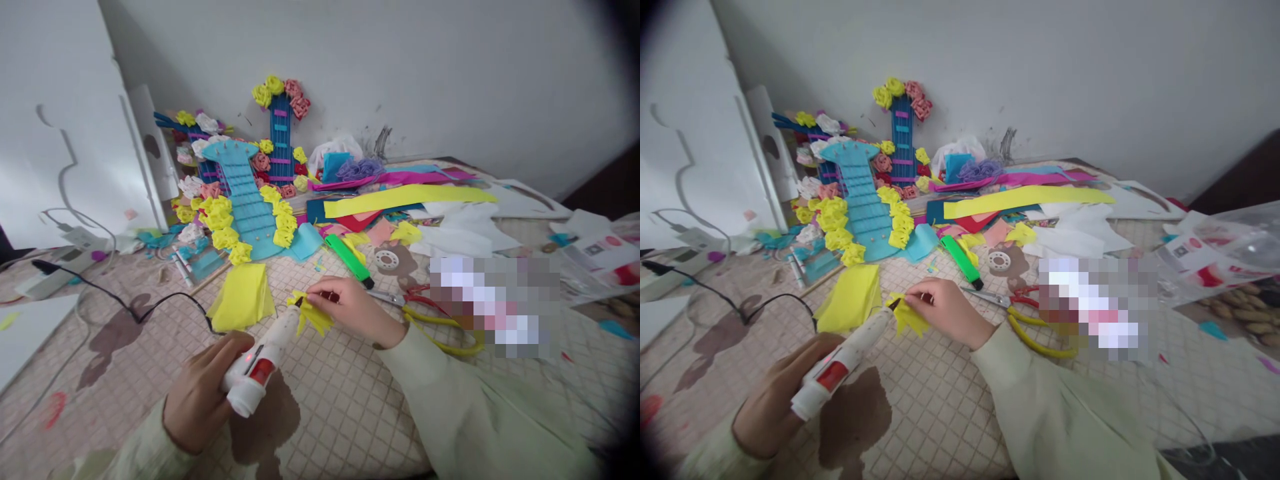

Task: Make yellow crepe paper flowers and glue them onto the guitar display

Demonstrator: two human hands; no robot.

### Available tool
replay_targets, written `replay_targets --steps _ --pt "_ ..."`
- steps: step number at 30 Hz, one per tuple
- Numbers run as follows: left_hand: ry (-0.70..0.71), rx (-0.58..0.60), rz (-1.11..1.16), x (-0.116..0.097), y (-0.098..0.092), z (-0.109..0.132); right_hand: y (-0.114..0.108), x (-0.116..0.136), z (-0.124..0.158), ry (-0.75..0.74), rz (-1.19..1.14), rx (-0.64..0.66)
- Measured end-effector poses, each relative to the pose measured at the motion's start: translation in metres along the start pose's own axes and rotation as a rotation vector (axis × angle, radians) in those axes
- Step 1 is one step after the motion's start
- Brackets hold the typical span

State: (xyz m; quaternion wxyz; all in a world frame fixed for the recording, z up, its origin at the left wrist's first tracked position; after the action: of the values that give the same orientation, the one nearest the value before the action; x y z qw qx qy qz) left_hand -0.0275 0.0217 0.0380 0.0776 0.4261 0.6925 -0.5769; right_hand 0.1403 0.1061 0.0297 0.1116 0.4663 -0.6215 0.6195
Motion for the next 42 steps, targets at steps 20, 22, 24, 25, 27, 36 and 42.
replay_targets --steps 20,22,24,25,27,36,42 --pt "0.034 0.062 0.002 -0.0039 0.0028 0.0 0.0016 -0.0005 0.0 -0.009 -0.014 0.005" --pt "0.041 0.059 -0.004 -0.003 0.0029 0.0006 0.0021 -0.0004 0.0003 -0.013 -0.021 0.001" --pt "0.041 0.057 -0.017 -0.0015 0.003 0.0012 0.0024 -0.0005 0.0007 -0.016 -0.025 -0.003" --pt "0.042 0.058 -0.022 -0.0009 0.0032 0.0015 0.0025 -0.0007 0.0008 -0.015 -0.025 -0.005" --pt "0.047 0.061 -0.029 -0.0004 0.0037 0.002 0.0028 -0.0009 0.001 -0.017 -0.022 -0.004" --pt "0.061 0.056 -0.069 -0.0035 0.0042 0.0004 0.0031 -0.0003 0.001 -0.01 -0.006 0.004" --pt "0.078 0.03 -0.084 -0.0045 0.0039 -0.0001 0.0025 -0.0002 0.0006 -0.009 0.001 0.0"
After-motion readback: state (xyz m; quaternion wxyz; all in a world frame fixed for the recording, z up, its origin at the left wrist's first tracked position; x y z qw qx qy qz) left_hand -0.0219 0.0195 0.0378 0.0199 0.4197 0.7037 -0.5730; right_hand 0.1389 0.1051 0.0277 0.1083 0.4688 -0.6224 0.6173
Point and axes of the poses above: each hand's wrist, its own z-axis away from the middle knuckle, its own y-axis out of the palm, x = y × z, the point moved 8 cm from there along -z, towards the middle knuckle, and after that the axes turned 13 degrees about z, right-handed, at the moved point
